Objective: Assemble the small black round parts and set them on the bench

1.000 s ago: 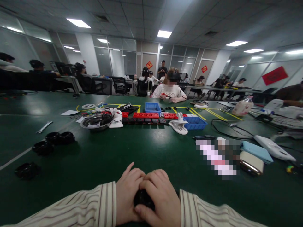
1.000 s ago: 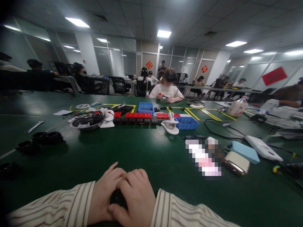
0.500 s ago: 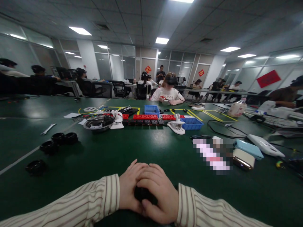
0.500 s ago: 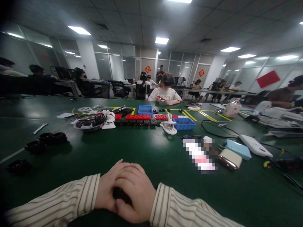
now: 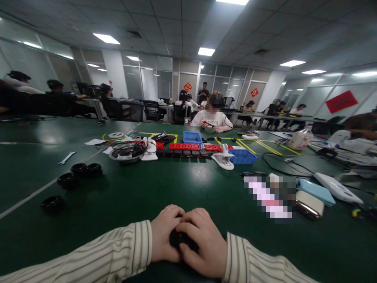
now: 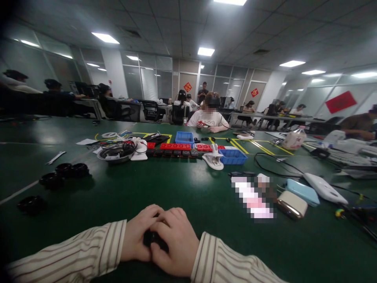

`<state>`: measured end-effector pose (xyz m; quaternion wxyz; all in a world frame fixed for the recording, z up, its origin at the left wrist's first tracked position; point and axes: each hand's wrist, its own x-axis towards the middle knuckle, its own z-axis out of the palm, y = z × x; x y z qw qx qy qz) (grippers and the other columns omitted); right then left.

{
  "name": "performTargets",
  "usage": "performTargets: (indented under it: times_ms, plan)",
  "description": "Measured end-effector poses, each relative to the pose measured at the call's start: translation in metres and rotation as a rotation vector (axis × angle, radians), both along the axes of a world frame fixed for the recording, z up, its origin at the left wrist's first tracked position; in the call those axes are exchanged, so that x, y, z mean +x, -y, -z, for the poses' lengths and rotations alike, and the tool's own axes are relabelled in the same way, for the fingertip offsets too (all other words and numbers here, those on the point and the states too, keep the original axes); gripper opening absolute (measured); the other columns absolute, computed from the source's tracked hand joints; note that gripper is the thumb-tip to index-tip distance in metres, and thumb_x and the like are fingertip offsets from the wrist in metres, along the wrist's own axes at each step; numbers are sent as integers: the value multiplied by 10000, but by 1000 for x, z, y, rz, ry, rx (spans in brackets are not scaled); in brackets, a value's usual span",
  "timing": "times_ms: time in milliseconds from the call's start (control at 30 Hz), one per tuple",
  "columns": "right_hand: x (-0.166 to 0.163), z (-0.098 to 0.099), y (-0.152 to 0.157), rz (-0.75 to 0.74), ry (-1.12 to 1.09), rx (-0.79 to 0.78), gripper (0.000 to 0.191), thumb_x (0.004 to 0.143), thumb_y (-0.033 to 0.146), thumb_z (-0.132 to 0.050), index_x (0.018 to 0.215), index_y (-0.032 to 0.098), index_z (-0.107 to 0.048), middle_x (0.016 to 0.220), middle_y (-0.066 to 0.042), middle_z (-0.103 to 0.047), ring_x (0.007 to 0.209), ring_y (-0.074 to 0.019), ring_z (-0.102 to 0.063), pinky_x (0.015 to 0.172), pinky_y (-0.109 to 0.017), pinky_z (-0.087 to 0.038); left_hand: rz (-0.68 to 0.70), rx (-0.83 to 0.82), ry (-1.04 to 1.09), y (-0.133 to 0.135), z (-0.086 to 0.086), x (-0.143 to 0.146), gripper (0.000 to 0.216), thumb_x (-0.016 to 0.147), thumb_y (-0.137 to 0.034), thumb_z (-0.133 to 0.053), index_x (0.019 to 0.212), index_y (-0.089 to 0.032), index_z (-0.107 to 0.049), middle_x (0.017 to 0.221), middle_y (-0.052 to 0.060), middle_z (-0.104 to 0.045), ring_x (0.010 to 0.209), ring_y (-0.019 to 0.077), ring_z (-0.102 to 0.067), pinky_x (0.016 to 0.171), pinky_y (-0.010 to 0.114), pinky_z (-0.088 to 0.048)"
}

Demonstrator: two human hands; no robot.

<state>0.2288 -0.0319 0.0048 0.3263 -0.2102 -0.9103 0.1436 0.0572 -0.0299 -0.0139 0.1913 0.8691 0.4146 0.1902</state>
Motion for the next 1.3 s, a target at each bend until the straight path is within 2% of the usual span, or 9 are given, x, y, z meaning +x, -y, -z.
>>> performTargets:
  times_ms: [133,300,433,567,667,867,1067,1200,1300]
  plan:
    - [0,1,-3,-183,-83,61,241,652,156,-382,820,183,-552,860,-34,-617,830,-159,-530,810,-350,-367,96,-9,-22,-6,0,-3,437,461,-355,-735,860,-226,-612,989,20,-482,940,249,-464,917,445,-337]
    - [2,0,-8,-308,-73,111,175,732,158,-356,778,198,-520,855,-10,-654,965,-137,-541,954,-338,-305,67,-23,-3,-3,0,-1,599,412,-362,-703,978,-228,-561,1037,29,-495,981,269,-476,1002,510,-228]
    - [5,-8,-5,-241,-100,66,228,832,288,-376,956,175,-532,999,-65,-616,1035,-175,-497,952,-357,-326,42,24,-16,1,1,0,887,374,-399,-713,1190,-211,-419,1158,77,-473,1064,309,-451,1021,539,-205]
    - [4,-7,1,-80,-163,-40,407,846,483,-357,1038,155,-503,1005,-91,-580,939,-213,-500,842,-388,-375,-44,128,-14,6,3,1,822,471,-533,-690,1168,-187,-427,1173,103,-485,1080,327,-450,1013,596,-171]
    - [1,-1,3,14,-120,-75,479,799,588,-399,983,163,-523,934,-74,-584,856,-216,-489,778,-385,-373,-95,161,-2,11,2,5,757,457,-578,-695,1051,-157,-490,1057,106,-509,995,320,-475,966,563,-279]
    - [1,0,4,40,26,-49,185,737,297,-494,872,177,-534,912,-49,-582,858,-196,-458,777,-362,-359,-106,38,40,10,0,7,494,477,-316,-721,910,-159,-544,923,53,-471,876,243,-473,821,407,-424]
    - [0,-2,-1,-188,-58,22,180,646,169,-381,764,196,-514,834,-21,-633,864,-157,-521,798,-327,-390,68,-38,71,-2,3,1,495,429,-377,-725,870,-201,-585,963,22,-462,920,238,-460,853,357,-409]
    - [1,6,-7,-321,-116,104,158,743,197,-330,661,210,-465,789,14,-656,908,-127,-554,924,-324,-352,105,-10,66,-5,5,0,553,397,-397,-713,900,-205,-585,950,28,-489,892,241,-481,852,376,-400]
    - [3,4,-8,-359,-71,104,216,838,212,-308,745,211,-503,857,8,-668,1007,-125,-524,993,-332,-302,87,0,58,-3,4,-1,606,438,-406,-714,990,-211,-557,979,38,-510,920,256,-493,927,429,-345]
